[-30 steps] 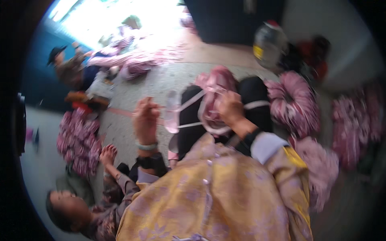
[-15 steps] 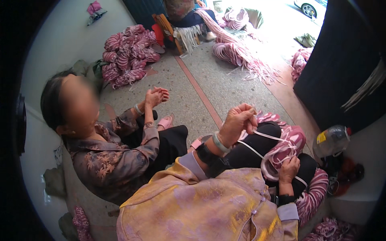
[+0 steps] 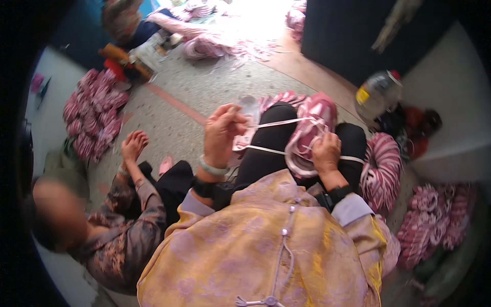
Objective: Lacing a pink and white sneaker by hand.
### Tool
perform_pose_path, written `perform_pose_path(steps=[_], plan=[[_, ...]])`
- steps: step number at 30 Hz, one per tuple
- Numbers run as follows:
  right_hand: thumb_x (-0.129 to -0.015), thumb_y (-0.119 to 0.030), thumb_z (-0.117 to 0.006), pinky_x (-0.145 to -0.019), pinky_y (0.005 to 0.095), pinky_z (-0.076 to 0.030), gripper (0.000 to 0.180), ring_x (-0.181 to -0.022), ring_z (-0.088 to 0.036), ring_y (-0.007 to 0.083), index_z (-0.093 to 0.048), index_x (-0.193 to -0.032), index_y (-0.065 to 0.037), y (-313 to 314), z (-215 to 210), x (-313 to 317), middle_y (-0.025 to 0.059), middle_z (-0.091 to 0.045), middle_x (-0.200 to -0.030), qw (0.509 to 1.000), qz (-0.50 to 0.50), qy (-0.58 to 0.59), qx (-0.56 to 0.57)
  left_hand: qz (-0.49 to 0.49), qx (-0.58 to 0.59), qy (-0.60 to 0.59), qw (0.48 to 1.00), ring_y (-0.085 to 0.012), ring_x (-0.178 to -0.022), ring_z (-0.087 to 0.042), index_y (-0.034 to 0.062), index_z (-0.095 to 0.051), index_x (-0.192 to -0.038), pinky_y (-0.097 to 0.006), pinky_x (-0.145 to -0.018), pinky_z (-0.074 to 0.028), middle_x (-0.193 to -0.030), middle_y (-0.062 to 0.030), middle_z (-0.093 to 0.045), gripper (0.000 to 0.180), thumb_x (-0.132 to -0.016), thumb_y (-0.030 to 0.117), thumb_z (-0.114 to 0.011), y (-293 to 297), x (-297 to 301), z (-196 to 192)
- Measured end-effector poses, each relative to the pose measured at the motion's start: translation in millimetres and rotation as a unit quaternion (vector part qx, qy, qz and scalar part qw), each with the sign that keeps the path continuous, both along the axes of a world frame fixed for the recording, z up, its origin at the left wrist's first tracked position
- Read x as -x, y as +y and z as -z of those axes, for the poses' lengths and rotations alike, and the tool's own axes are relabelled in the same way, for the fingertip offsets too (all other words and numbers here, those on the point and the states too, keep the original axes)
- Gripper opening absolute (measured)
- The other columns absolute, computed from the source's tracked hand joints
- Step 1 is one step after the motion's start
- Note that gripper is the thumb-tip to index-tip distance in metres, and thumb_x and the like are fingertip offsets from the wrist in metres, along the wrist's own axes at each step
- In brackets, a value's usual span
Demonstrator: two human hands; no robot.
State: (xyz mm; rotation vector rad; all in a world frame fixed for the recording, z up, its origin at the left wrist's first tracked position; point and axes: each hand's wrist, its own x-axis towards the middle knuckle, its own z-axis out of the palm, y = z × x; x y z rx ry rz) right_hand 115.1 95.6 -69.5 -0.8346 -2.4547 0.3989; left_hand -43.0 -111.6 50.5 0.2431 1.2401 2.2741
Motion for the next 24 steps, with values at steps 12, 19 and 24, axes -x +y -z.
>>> perform_pose_path(steps=[12, 19, 24], plan=[[-0.076, -0.021, -0.049, -0.078, 0.0442, -0.043, 0.025, -0.089, -0.05, 0.0368, -0.051, -0.088, 0.001, -3.4, -4.7, -3.1, 0.02, -0.052, -0.092, 0.999, 0.032, 0.012, 0.008, 0.05, 0.001, 0.006, 0.999, -0.0136, -0.059, -0.061, 0.0014, -0.054, -0.089, -0.022, -0.054, -0.049, -0.075, -0.0106, -0.061, 0.012, -0.091, 0.01, -0.045, 6.6, 5.8, 17.1], [-0.075, -0.02, -0.051, -0.077, 0.0435, -0.044, 0.022, -0.086, -0.051, 0.0363, -0.051, -0.086, -0.001, -4.0, -8.4, -3.2, 0.0181, -0.052, -0.088, 0.999, 0.029, 0.016, 0.005, 0.067, 0.018, 0.002, 0.998, -0.0106, -0.05, -0.055, 0.001, -0.054, -0.091, -0.018, -0.046, -0.044, -0.07, -0.0091, -0.061, 0.013, -0.091, 0.011, -0.046, 13.8, 7.0, 17.2], [-0.075, -0.021, -0.051, -0.076, 0.0437, -0.044, 0.022, -0.086, -0.051, 0.0359, -0.051, -0.085, -0.001, -4.7, -8.6, -1.1, 0.0178, -0.052, -0.088, 0.999, 0.031, 0.022, 0.004, 0.089, 0.015, 0.005, 0.996, -0.0103, -0.047, -0.052, 0.001, -0.053, -0.094, -0.018, -0.045, -0.042, -0.066, -0.0095, -0.06, 0.013, -0.091, 0.01, -0.045, 16.5, 7.8, 15.8]])
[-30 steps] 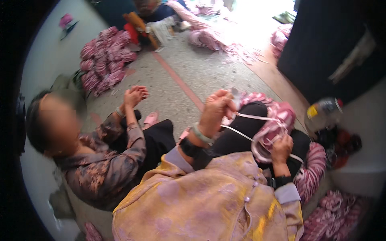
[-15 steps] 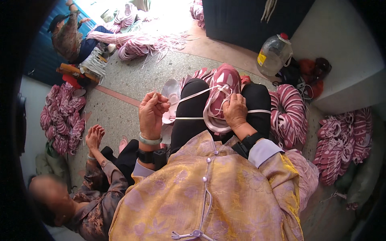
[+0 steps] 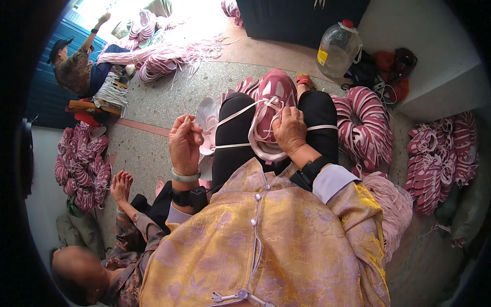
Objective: Lacing a pink and white sneaker by hand.
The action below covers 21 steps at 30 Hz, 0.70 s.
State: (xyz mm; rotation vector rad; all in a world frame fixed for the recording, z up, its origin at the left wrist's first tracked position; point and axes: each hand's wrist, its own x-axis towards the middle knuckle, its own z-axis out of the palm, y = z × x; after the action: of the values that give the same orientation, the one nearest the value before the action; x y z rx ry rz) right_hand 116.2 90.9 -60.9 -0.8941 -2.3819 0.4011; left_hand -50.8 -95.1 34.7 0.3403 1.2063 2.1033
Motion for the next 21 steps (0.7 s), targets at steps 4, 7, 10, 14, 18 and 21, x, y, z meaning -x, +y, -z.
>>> perform_pose_path(steps=[4, 7, 10, 14, 18, 21], plan=[[-0.075, -0.021, -0.052, -0.076, 0.0439, -0.044, 0.022, -0.087, -0.051, 0.0358, -0.05, -0.084, -0.002, 0.2, 0.4, 7.0, 0.0173, -0.052, -0.088, 1.0, 0.008, 0.002, -0.003, -0.024, 0.007, 0.004, 1.0, -0.009, -0.043, -0.051, -0.0004, -0.052, -0.092, -0.017, -0.042, -0.042, -0.064, -0.0091, -0.059, 0.011, -0.09, 0.009, -0.045, 11.2, -7.5, -5.6], [-0.075, -0.021, -0.052, -0.076, 0.0438, -0.044, 0.021, -0.086, -0.051, 0.0356, -0.051, -0.084, -0.002, 0.9, 0.5, 9.6, 0.0172, -0.052, -0.087, 1.0, 0.011, -0.005, -0.004, -0.017, 0.0, 0.005, 1.0, -0.0104, -0.045, -0.054, -0.0004, -0.051, -0.09, -0.018, -0.044, -0.044, -0.065, -0.01, -0.06, 0.01, -0.09, 0.008, -0.046, 11.0, -6.5, -4.4], [-0.075, -0.021, -0.052, -0.076, 0.0434, -0.044, 0.021, -0.086, -0.051, 0.0352, -0.051, -0.084, -0.002, 0.5, 1.4, 12.1, 0.0173, -0.052, -0.087, 1.0, 0.01, -0.007, -0.018, -0.014, 0.008, 0.011, 1.0, -0.0115, -0.05, -0.056, 0.0004, -0.052, -0.092, -0.019, -0.047, -0.046, -0.07, -0.0108, -0.061, 0.011, -0.091, 0.009, -0.044, 8.7, -4.7, -0.7], [-0.075, -0.021, -0.051, -0.075, 0.0424, -0.044, 0.022, -0.085, -0.051, 0.0348, -0.051, -0.084, -0.001, 1.3, 3.0, 12.3, 0.0177, -0.052, -0.087, 0.999, 0.008, -0.01, -0.038, -0.011, 0.009, 0.004, 1.0, -0.0123, -0.051, -0.058, 0.0006, -0.051, -0.09, -0.02, -0.049, -0.048, -0.069, -0.0108, -0.061, 0.009, -0.09, 0.008, -0.046, 12.2, -8.2, -4.4], [-0.076, -0.021, -0.051, -0.075, 0.0419, -0.044, 0.022, -0.086, -0.052, 0.0349, -0.052, -0.086, -0.001, 4.1, 3.3, 14.1, 0.0178, -0.053, -0.088, 0.999, 0.003, -0.02, -0.026, -0.019, 0.015, -0.003, 1.0, -0.0121, -0.051, -0.059, 0.0008, -0.05, -0.087, -0.02, -0.048, -0.049, -0.067, -0.0105, -0.061, 0.007, -0.089, 0.007, -0.047, 13.1, -7.3, -4.2], [-0.076, -0.021, -0.051, -0.076, 0.0418, -0.044, 0.024, -0.086, -0.052, 0.0349, -0.054, -0.088, 0.0, 6.1, 6.4, 14.8, 0.0178, -0.054, -0.089, 0.999, 0.007, -0.012, -0.03, -0.019, 0.022, 0.004, 1.0, -0.0114, -0.05, -0.058, 0.0012, -0.05, -0.088, -0.02, -0.048, -0.048, -0.068, -0.0102, -0.061, 0.006, -0.089, 0.007, -0.048, 12.2, -4.6, -1.9]])
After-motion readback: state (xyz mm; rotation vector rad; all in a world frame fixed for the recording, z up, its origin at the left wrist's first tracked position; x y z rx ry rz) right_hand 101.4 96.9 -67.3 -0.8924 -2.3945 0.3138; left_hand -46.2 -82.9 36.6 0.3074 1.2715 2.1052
